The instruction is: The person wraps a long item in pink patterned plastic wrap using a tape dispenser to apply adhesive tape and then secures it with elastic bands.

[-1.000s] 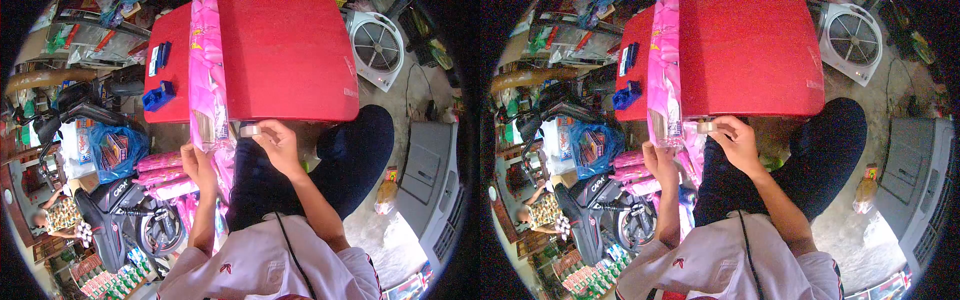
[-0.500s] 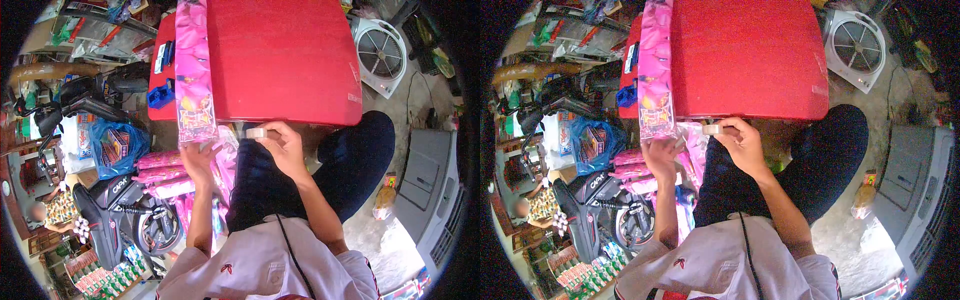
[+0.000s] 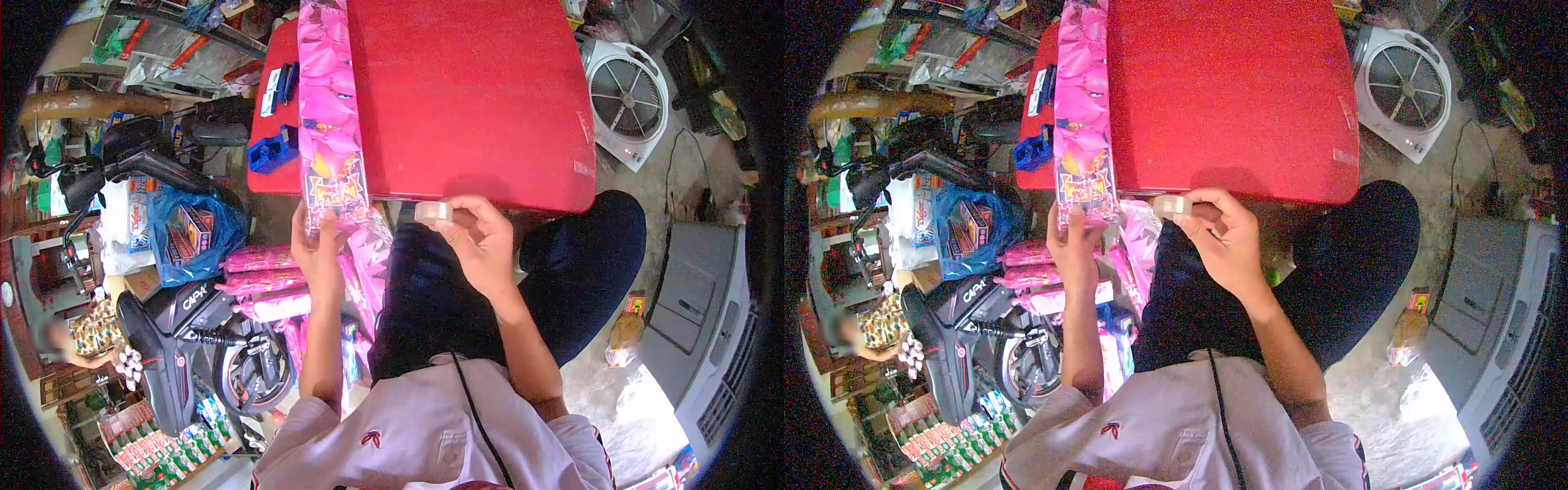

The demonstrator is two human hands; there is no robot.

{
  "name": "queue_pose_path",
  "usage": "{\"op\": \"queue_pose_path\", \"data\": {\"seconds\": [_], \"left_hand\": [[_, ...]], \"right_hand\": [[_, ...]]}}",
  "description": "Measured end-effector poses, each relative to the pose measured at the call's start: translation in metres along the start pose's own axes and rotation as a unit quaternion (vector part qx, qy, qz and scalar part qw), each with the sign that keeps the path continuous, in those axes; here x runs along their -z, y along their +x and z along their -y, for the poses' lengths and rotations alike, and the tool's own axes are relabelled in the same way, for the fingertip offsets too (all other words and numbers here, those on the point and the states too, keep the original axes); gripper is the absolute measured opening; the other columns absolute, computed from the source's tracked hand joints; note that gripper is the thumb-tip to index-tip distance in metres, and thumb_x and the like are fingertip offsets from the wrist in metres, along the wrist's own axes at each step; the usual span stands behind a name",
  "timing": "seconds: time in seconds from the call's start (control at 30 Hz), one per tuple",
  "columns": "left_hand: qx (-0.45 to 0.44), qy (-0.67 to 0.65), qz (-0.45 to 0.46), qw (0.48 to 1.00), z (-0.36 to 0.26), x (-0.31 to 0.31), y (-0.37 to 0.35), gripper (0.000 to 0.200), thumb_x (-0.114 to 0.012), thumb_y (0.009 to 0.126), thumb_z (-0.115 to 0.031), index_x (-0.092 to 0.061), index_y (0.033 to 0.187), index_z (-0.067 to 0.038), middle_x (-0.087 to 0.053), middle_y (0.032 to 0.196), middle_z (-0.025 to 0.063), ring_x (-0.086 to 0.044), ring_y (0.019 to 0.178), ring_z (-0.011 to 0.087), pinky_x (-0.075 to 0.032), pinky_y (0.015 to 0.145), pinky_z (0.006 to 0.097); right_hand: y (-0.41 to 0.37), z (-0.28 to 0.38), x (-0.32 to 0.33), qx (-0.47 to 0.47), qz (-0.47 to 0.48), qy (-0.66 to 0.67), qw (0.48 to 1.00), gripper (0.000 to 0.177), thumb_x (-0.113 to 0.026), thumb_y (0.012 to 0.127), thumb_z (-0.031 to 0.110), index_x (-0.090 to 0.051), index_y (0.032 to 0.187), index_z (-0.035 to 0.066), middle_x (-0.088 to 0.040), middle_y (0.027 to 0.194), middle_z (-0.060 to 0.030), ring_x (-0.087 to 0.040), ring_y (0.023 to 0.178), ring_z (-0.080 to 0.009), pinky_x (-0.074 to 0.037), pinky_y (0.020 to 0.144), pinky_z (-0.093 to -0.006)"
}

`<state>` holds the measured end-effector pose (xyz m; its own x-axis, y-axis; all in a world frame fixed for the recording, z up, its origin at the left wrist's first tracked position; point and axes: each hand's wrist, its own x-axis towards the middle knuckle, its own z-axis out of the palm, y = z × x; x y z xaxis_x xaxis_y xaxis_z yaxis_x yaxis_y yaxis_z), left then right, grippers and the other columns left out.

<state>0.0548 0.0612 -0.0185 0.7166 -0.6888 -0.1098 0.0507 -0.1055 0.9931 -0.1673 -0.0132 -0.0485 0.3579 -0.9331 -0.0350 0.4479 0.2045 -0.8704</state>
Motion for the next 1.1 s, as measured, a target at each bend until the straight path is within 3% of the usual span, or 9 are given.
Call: {"op": "queue_pose_path", "data": {"seconds": [0.2, 0.5, 0.57, 0.6, 0.73, 0.83, 0.87, 0.97, 1.1], "left_hand": [[0.025, -0.012, 0.041, 0.999, -0.006, -0.027, -0.019, 0.034, -0.066, 0.102, -0.015, -0.049, 0.129, -0.004, -0.065, 0.120, 0.0116, -0.070, 0.102, 0.0229, -0.064, 0.084, 0.0430], [0.047, -0.063, 0.179, 0.981, 0.001, -0.082, -0.051, 0.042, -0.062, 0.103, -0.015, -0.042, 0.138, -0.003, -0.054, 0.135, 0.0155, -0.063, 0.118, 0.0252, -0.063, 0.088, 0.0403], [0.031, -0.058, 0.237, 0.969, 0.000, -0.082, -0.050, 0.045, -0.060, 0.105, -0.012, -0.037, 0.142, -0.002, -0.050, 0.137, 0.0145, -0.059, 0.123, 0.0235, -0.062, 0.088, 0.0378], [0.074, -0.036, 0.267, 0.960, 0.000, -0.073, -0.046, 0.056, -0.060, 0.104, -0.024, -0.035, 0.148, -0.001, -0.046, 0.145, 0.0176, -0.056, 0.127, 0.0269, -0.054, 0.101, 0.0430], [-0.215, 0.070, 0.124, 0.966, -0.019, -0.062, -0.044, 0.071, -0.066, 0.094, -0.038, -0.044, 0.147, 0.003, -0.052, 0.144, 0.0229, -0.051, 0.133, 0.0354, -0.037, 0.115, 0.0497], [-0.308, 0.184, 0.210, 0.909, -0.042, -0.042, -0.024, 0.057, -0.064, 0.096, -0.038, -0.058, 0.133, 0.004, -0.057, 0.139, 0.0236, -0.054, 0.131, 0.0356, -0.041, 0.111, 0.0484], [-0.283, 0.169, 0.248, 0.911, -0.042, -0.037, -0.019, 0.050, -0.062, 0.098, -0.039, -0.065, 0.120, 0.005, -0.057, 0.138, 0.0222, -0.057, 0.128, 0.0341, -0.042, 0.109, 0.0460], [-0.092, -0.034, 0.270, 0.958, -0.038, -0.035, -0.018, 0.046, -0.062, 0.100, -0.038, -0.064, 0.117, 0.005, -0.059, 0.134, 0.0189, -0.061, 0.118, 0.0282, -0.046, 0.102, 0.0410], [0.024, 0.017, 0.318, 0.948, -0.073, -0.050, -0.018, 0.033, -0.063, 0.103, -0.026, -0.063, 0.116, 0.004, -0.060, 0.121, 0.0101, -0.058, 0.100, 0.0133, -0.047, 0.085, 0.0301]], "right_hand": [[0.013, 0.067, -0.011, 0.030, 0.029, -0.097, 0.994, 0.019, -0.071, 0.096, 0.000, -0.065, 0.114, -0.001, -0.073, 0.104, -0.0065, -0.071, 0.101, -0.0132, -0.058, 0.085, -0.0295], [0.037, 0.143, -0.019, 0.058, 0.180, -0.309, 0.932, 0.024, -0.073, 0.087, 0.008, -0.068, 0.109, 0.001, -0.071, 0.098, -0.0143, -0.074, 0.084, -0.0269, -0.059, 0.074, -0.0348], [0.046, 0.155, -0.022, 0.088, 0.221, -0.380, 0.894, 0.023, -0.074, 0.085, 0.006, -0.069, 0.107, 0.001, -0.072, 0.096, -0.0120, -0.073, 0.083, -0.0225, -0.057, 0.072, -0.0329], [0.051, 0.159, -0.023, 0.103, 0.240, -0.414, 0.872, 0.022, -0.074, 0.085, 0.005, -0.069, 0.106, 0.001, -0.072, 0.095, -0.0109, -0.073, 0.082, -0.0202, -0.056, 0.070, -0.0319], [0.068, 0.160, -0.033, 0.137, 0.288, -0.465, 0.826, 0.025, -0.075, 0.081, 0.010, -0.069, 0.104, 0.003, -0.072, 0.092, -0.0147, -0.072, 0.079, -0.0294, -0.056, 0.069, -0.0374], [0.074, 0.155, -0.043, 0.120, 0.298, -0.474, 0.820, 0.025, -0.076, 0.081, 0.013, -0.069, 0.103, 0.005, -0.073, 0.089, -0.0151, -0.073, 0.078, -0.0315, -0.057, 0.071, -0.0391], [0.076, 0.154, -0.046, 0.116, 0.300, -0.475, 0.819, 0.025, -0.076, 0.080, 0.014, -0.069, 0.103, 0.005, -0.073, 0.088, -0.0150, -0.073, 0.078, -0.0312, -0.057, 0.071, -0.0393], [0.079, 0.150, -0.046, 0.122, 0.310, -0.488, 0.807, 0.026, -0.078, 0.081, 0.017, -0.069, 0.104, 0.007, -0.073, 0.087, -0.0145, -0.074, 0.078, -0.0307, -0.057, 0.071, -0.0394], [0.076, 0.145, -0.041, 0.127, 0.332, -0.479, 0.803, 0.029, -0.079, 0.084, 0.022, -0.069, 0.108, 0.009, -0.074, 0.089, -0.0140, -0.074, 0.079, -0.0299, -0.057, 0.071, -0.0390]]}}
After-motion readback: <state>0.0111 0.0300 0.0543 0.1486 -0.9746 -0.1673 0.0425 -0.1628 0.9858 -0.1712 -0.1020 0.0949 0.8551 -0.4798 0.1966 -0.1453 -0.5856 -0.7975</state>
